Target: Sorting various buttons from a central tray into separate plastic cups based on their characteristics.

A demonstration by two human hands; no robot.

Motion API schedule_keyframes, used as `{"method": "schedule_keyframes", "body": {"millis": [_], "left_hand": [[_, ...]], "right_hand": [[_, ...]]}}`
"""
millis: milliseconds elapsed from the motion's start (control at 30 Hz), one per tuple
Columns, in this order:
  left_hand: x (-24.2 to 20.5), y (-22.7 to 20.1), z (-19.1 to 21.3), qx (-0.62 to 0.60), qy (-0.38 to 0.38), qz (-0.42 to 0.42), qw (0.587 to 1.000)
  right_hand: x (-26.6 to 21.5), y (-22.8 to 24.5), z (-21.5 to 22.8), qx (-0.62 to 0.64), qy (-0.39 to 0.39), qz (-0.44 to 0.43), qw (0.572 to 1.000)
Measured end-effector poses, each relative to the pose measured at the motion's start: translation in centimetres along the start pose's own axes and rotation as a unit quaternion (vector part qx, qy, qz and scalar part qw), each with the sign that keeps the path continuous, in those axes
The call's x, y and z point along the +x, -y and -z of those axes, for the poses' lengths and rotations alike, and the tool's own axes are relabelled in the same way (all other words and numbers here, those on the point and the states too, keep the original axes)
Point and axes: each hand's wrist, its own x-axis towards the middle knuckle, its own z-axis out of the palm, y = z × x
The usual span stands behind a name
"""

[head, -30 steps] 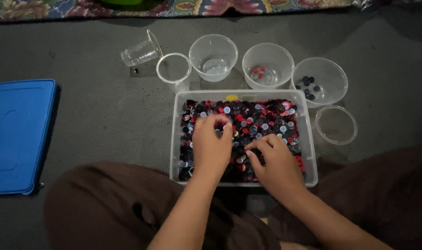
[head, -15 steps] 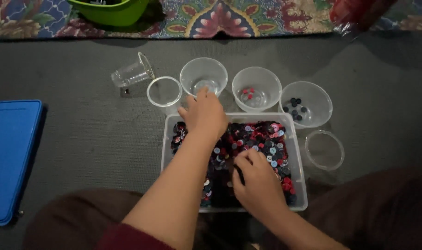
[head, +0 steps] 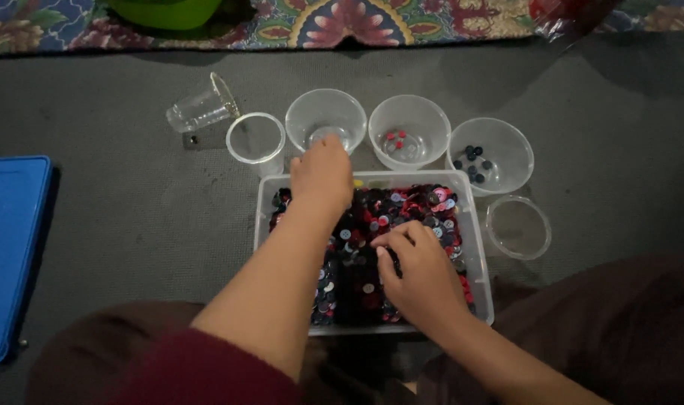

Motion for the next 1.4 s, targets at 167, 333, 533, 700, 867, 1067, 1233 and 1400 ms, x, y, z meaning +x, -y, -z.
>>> {"method": "schedule_keyframes", "body": {"millis": [167,333,533,700,867,1067,1233,1400], "left_hand": [[-1.7,-1.5,1.9,0.018,0.010,0.032,0.999],[-1.2,-1.9,2.8,-0.013,0.001,0.048,0.999],[0.0,-1.3,4.9,-0.184,-0.042,0.179,0.966],[-2.0,-1.5,3.9,-0.330,-0.113,0.260,0.901],[-8.2,-3.8,7.9,-0.356,-0.155,0.178,0.904],[-14.6,-3.3,4.8,-0.288,-0.078,0.149,0.943],[-16.7,-1.9,1.2,-0.178,0.043,0.116,0.976],[-16.5,-0.9,0.7,-0.165,0.104,0.099,0.976]], "right_hand": [[-0.7,0.2,-0.2,0.004,0.003,0.010,1.000],[-0.7,0.3,-0.3,-0.004,-0.009,0.017,1.000],[-0.4,0.1,0.0,-0.027,-0.005,0.033,0.999],[-0.7,0.2,0.4,-0.022,-0.016,0.028,0.999],[-1.2,-0.9,0.2,-0.002,0.006,0.015,1.000],[-1.7,-0.6,-0.4,0.025,0.035,0.034,0.998],[-1.8,-1.5,-1.1,-0.029,0.113,0.065,0.991],[-1.0,-0.8,0.1,-0.030,0.177,0.011,0.984]]}}
